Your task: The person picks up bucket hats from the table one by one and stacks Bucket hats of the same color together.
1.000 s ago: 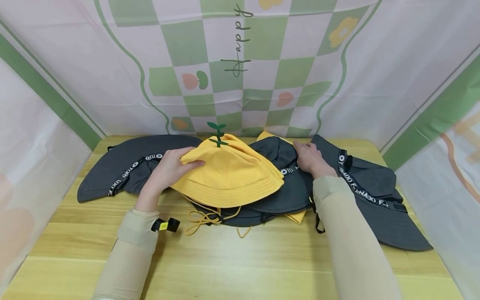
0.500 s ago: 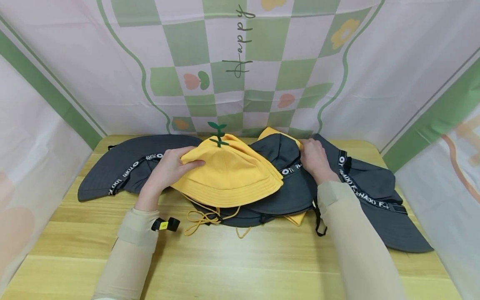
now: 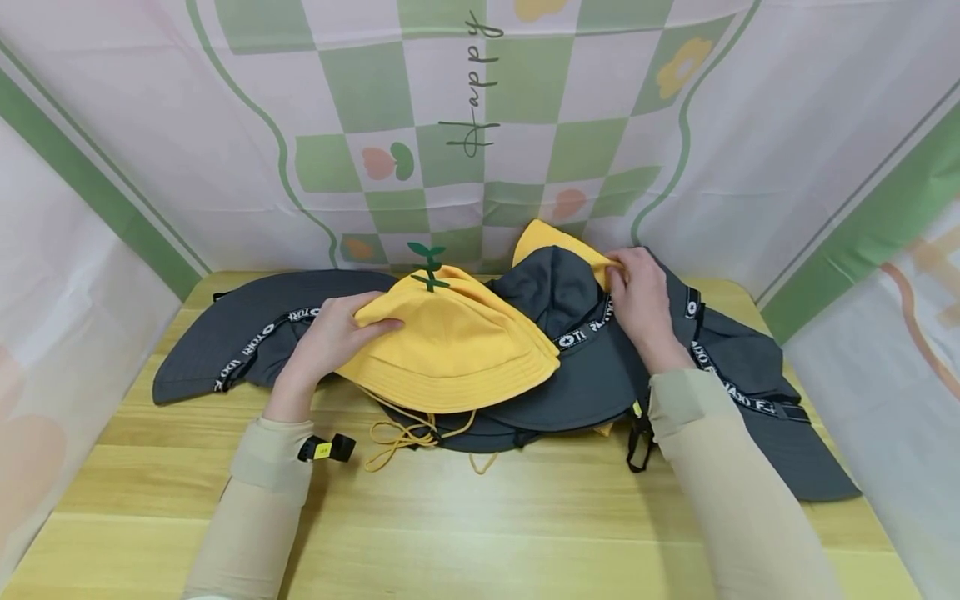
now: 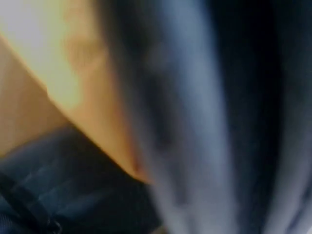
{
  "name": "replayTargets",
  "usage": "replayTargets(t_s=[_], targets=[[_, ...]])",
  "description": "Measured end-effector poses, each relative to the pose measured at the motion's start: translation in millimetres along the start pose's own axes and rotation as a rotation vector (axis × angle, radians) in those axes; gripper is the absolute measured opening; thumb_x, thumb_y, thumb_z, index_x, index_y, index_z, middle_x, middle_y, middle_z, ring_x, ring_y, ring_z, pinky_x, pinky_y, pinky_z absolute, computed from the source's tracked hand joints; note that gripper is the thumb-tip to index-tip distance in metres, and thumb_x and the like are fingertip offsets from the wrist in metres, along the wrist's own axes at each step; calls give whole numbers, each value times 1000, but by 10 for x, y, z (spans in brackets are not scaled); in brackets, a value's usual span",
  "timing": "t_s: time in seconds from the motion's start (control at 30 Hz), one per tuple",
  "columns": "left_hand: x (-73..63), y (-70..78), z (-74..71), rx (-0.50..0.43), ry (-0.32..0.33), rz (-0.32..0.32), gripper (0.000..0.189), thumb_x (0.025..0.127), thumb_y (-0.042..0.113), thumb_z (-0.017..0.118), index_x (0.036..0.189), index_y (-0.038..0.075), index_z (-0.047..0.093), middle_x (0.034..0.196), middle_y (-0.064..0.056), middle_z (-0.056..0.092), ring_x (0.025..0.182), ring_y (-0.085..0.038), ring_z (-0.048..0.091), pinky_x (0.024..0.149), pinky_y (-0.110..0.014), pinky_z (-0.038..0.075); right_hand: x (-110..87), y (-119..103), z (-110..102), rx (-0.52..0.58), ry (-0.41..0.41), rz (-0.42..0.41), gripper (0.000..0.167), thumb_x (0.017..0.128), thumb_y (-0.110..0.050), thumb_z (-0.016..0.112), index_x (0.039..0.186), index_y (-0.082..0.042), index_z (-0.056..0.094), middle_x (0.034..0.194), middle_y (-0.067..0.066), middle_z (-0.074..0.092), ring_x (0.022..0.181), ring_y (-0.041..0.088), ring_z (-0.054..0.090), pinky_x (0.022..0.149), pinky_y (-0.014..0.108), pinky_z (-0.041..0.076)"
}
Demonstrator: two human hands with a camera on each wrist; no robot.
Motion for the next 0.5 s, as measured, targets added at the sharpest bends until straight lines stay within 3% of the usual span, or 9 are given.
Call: replayTargets(t_s=[0.5], targets=[[13, -10, -15, -3, 8, -23, 32, 92, 33, 72, 119, 18, 71, 101, -2, 76, 77, -14, 65, 73, -32, 50, 96, -304, -168, 77, 202, -75, 20, 100, -3, 55, 110, 8, 69, 105, 27, 64, 99, 39, 59, 86, 44, 42]])
Point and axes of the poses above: each hand's wrist, its own x-axis towards the middle knuckle, its own z-axis out of the palm, y = z × x, the point moved 1 cm from there along x, towards the middle knuckle
